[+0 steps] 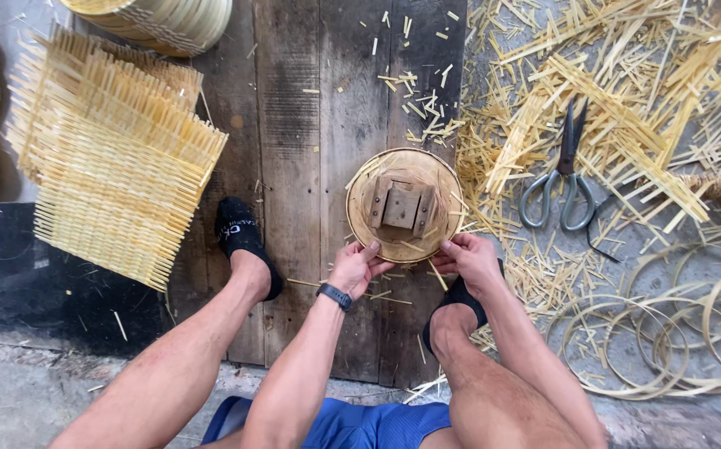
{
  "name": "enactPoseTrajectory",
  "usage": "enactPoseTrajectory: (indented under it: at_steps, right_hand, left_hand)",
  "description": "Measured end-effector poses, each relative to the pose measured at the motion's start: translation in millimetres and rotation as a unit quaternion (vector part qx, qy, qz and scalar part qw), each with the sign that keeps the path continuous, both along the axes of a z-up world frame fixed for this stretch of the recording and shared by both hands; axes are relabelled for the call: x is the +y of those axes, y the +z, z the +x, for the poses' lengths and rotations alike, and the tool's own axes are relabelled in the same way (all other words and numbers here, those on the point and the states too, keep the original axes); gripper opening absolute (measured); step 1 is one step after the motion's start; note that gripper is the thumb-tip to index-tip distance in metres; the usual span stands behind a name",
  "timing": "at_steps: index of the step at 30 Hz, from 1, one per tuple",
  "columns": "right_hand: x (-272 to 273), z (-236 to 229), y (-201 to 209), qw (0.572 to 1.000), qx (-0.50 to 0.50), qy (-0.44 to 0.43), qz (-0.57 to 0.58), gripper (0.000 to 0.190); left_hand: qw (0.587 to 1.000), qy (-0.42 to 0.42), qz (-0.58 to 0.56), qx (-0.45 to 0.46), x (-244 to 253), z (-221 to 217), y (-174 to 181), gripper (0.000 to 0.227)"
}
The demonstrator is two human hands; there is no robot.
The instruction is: The person constructs a small bamboo basket by placing a woven sheet over a circular wooden frame, securing it with a bamboo ring, and trimming the excess edges with shears.
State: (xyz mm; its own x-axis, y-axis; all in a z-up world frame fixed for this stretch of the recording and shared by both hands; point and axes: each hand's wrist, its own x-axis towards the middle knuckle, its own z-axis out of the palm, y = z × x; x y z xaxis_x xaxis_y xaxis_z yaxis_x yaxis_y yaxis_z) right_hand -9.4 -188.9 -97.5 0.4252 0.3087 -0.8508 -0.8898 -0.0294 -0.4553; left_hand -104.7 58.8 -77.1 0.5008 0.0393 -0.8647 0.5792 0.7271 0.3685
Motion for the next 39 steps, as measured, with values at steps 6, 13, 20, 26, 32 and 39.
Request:
enactPoseTrajectory:
  at_steps: [6, 13, 20, 26, 32, 39]
  right_hand:
    - [7, -1, -6, 0.997, -0.037, 0.009, -0.063, 0.021]
    - [9, 35, 93, 0.984, -0.152, 0.030, -0.092, 0.075]
    - [45, 39, 143, 0.974, -0.035, -0.144, 0.170, 0.074]
    - [48, 34, 147, 0.965, -0.029, -0.176, 0.194, 0.066]
    - [35, 34, 126, 0.969, -0.025, -0.166, 0.181, 0.066]
    - [-25, 22, 108, 0.942, -0.138, -0.196, 0.233, 0.061]
  left_hand:
    - [0.995, -0.001, 0.085, 0.046, -11, -8, -27, 0.024]
    - [0.832, -0.383, 0.399, -0.051, 47, 47, 87, 0.031]
    - [0.752, -0.256, 0.502, -0.341, -21, 103, 160, 0.044]
    - [0.743, -0.221, 0.557, -0.297, -26, 108, 145, 0.044]
    - [0.729, -0.198, 0.557, -0.345, -10, 102, 105, 0.043]
    - [0.790, -0.421, 0.444, -0.034, 103, 40, 8, 0.041]
